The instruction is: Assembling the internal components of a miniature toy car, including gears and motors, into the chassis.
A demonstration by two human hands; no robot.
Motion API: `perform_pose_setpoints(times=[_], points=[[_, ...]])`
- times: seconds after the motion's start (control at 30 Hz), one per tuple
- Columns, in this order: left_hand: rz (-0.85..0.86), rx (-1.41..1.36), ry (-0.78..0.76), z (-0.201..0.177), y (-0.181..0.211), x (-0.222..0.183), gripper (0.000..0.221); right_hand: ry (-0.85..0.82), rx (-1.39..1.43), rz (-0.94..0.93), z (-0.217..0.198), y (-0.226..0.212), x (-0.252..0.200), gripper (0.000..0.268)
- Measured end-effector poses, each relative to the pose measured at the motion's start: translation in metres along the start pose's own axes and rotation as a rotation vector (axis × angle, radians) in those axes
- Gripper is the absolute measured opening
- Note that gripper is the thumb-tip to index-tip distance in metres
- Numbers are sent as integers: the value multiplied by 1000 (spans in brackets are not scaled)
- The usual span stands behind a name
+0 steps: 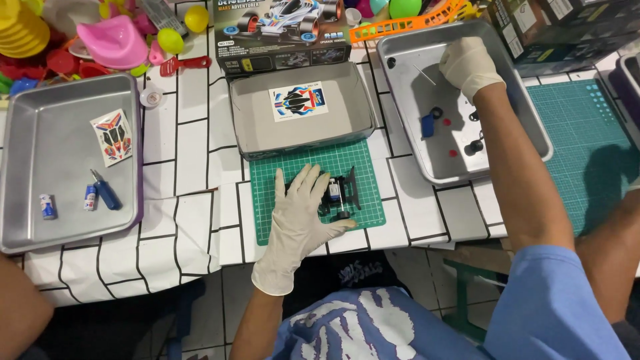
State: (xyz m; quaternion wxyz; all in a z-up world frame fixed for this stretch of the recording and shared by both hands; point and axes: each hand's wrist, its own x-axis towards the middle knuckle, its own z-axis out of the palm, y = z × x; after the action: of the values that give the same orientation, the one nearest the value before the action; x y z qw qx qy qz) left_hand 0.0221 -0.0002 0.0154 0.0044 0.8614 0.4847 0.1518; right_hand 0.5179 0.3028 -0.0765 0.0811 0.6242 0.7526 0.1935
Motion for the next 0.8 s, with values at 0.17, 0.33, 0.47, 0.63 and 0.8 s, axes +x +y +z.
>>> perform_pose_setpoints(times=[0.17,0.33,0.47,0.63,0.8], points=[[-14,-112,28,-6,3,3,96,87,286,156,23,14,-9,23],[-4,-167,65,-10,3,3,94,370,492,-128,-159,-74,-67,22],[-29,-268,119,3,-1,0,77,12,913,-346,-278,-198,-128,19],[-37,-272,102,5,-1,2,76,20,1013,-436,-269,-237,-148,6],[-54,-255,128,8,-2,0,75,-34,1116,-406,-271,-241,-153,6]])
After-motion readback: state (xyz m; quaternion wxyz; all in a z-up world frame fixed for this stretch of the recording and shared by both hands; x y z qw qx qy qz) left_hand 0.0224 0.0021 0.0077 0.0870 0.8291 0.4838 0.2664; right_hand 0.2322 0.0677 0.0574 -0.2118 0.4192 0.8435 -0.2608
